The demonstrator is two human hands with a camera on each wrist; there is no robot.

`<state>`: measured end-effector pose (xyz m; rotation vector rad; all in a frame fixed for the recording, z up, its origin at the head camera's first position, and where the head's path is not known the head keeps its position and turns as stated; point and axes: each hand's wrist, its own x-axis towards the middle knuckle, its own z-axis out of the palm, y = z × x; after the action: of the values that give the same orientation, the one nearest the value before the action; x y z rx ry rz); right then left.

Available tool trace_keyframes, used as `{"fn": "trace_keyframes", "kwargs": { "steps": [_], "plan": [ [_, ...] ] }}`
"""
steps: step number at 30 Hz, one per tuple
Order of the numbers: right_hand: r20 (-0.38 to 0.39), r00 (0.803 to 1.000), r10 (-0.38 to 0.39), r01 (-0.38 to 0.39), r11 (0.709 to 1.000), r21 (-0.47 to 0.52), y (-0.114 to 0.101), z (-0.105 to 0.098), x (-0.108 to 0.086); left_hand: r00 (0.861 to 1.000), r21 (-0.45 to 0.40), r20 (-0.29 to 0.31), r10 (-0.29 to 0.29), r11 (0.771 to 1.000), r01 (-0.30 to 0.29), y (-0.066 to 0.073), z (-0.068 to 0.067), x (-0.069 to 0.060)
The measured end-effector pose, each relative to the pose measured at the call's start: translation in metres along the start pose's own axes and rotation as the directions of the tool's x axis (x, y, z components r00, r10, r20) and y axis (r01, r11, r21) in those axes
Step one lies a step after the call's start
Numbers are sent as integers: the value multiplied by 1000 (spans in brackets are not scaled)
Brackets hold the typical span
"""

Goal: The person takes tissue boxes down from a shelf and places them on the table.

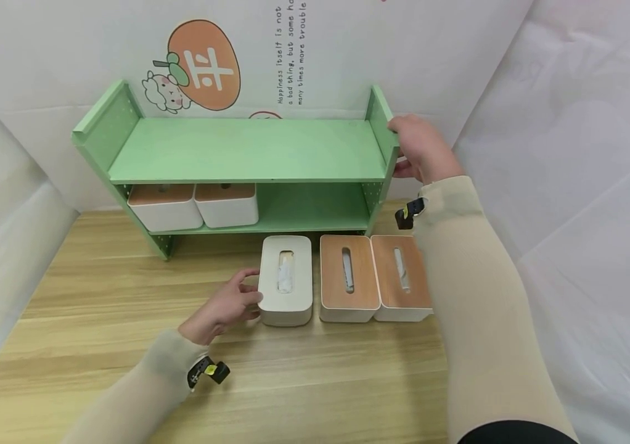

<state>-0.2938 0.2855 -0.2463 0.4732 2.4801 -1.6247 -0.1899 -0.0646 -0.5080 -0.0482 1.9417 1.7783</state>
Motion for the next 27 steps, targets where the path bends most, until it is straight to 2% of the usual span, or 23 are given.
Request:
{"fn": "trace_keyframes", "kwargs": {
  "steps": [12, 21, 23, 24, 26, 27],
  "plan": [
    [1, 1000, -6, 6, 1000, 1, 1, -1, 1, 999, 15, 31, 6, 1000, -6, 3, 14, 6],
    [9, 1000, -6, 6, 1000, 6, 3, -2, 3, 999, 33, 50, 8, 999, -10, 4, 13, 5],
    [10, 1000, -7, 7, 1000, 6, 3, -2, 3, 999, 81, 48, 14, 997, -18, 4, 12, 4],
    [12, 1000, -9, 9, 1000, 7, 3, -3, 3, 999, 135, 41, 25, 990, -30, 4, 12, 3],
    [15, 1000, -8, 8, 1000, 11, 3, -3, 3, 997, 284, 21, 70, 956, -73, 6, 11, 1],
    [16, 1000, -8, 8, 1000, 14, 3, -3, 3, 995, 368, 7, 102, 925, -97, 8, 11, -1]
  ]
}}
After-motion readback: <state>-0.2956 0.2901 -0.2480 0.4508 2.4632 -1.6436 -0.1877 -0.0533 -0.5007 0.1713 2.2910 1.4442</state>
